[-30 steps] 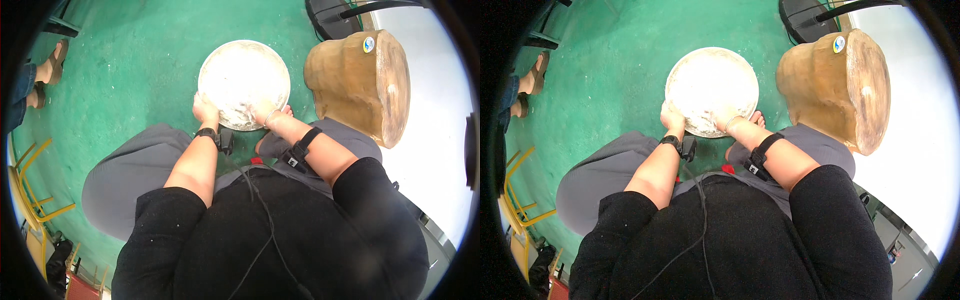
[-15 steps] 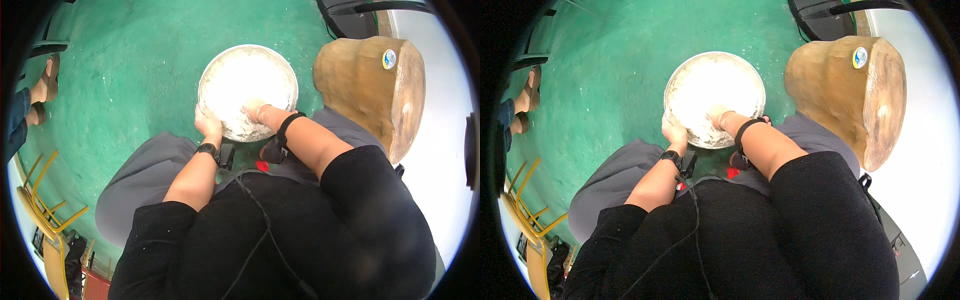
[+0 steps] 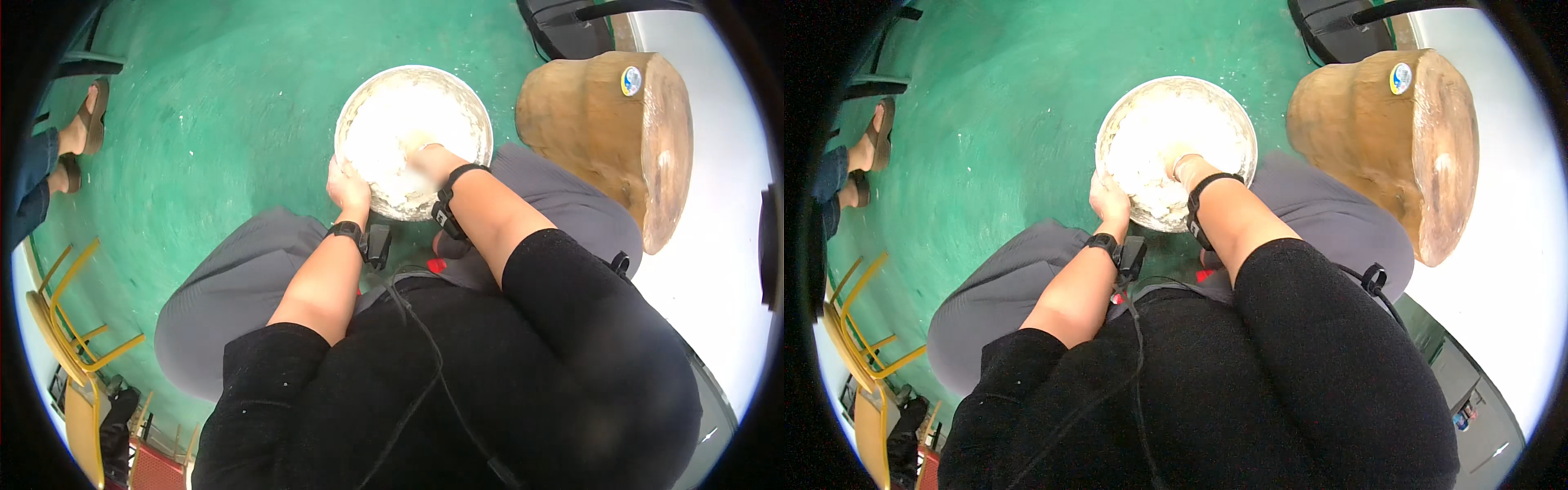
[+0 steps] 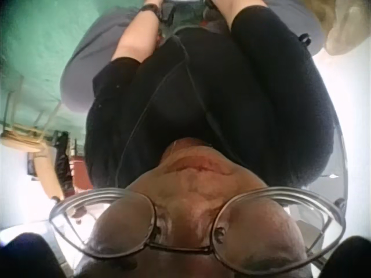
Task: The recorder is kneading a large mass of dough in a metal bowl while seated.
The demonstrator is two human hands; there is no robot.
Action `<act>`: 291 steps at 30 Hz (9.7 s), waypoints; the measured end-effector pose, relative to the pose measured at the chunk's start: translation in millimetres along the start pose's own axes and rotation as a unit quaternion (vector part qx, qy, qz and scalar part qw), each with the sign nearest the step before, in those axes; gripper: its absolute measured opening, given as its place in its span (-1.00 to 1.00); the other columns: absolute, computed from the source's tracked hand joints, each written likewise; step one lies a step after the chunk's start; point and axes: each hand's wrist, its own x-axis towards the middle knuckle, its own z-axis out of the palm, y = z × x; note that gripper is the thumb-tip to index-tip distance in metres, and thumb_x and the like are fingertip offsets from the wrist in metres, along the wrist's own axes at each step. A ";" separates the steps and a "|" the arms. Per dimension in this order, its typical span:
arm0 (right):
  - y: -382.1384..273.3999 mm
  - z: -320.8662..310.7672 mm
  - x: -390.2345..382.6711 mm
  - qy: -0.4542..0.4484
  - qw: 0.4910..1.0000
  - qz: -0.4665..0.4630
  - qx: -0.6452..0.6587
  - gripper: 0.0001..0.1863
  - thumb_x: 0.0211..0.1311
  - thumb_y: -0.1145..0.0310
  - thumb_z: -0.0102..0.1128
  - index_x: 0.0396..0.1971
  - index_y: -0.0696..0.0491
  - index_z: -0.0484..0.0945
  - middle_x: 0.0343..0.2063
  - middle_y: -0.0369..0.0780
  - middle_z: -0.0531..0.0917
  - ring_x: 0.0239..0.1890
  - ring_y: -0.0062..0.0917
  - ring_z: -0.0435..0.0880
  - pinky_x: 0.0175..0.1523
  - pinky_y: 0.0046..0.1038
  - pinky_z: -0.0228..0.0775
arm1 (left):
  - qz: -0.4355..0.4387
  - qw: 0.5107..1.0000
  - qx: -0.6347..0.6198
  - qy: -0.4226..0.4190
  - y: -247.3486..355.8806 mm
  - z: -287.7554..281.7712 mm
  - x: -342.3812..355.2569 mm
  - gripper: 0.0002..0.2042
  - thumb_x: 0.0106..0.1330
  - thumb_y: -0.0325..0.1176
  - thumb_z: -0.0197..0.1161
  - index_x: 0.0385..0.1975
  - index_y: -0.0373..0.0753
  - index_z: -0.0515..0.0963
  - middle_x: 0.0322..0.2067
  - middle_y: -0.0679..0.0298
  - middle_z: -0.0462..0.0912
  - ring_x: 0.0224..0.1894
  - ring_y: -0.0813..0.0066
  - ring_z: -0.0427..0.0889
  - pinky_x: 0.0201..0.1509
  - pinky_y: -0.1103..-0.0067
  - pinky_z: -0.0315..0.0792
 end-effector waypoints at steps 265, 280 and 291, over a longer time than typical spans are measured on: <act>11.0 -7.8 -86.9 0.242 0.916 -0.088 0.306 -0.56 -0.13 0.31 0.17 -0.12 0.00 0.43 -0.25 -0.10 0.53 -0.27 -0.40 0.54 -0.17 -0.41 0.37 | -0.158 0.679 -0.502 -0.513 55.4 -43.6 -11.4 -0.13 0.06 0.37 -0.55 0.16 -0.31 0.01 0.11 -0.04 0.17 0.13 0.08 0.20 0.15 0.34 0.08; 16.3 -0.7 -97.4 0.311 0.890 0.033 0.331 -0.56 -0.18 0.51 0.06 -0.14 0.02 0.45 -0.16 -0.08 0.49 -0.13 -0.28 0.48 -0.03 -0.39 0.29 | -0.154 0.689 -0.454 -0.543 67.5 -45.4 -49.3 -0.14 0.04 0.40 -0.48 0.21 -0.17 -0.13 0.14 -0.01 0.10 0.16 0.05 0.15 0.17 0.27 0.06; 29.6 11.0 -81.5 0.285 0.823 0.061 0.488 -0.57 -0.16 0.49 0.04 -0.14 0.02 0.45 -0.14 -0.08 0.47 -0.10 -0.29 0.46 0.00 -0.39 0.27 | -0.139 0.844 -0.311 -0.414 54.7 -5.0 -52.8 -0.47 0.27 0.08 -0.33 0.11 -0.14 0.08 -0.03 0.17 0.32 -0.05 0.36 0.39 -0.05 0.41 0.31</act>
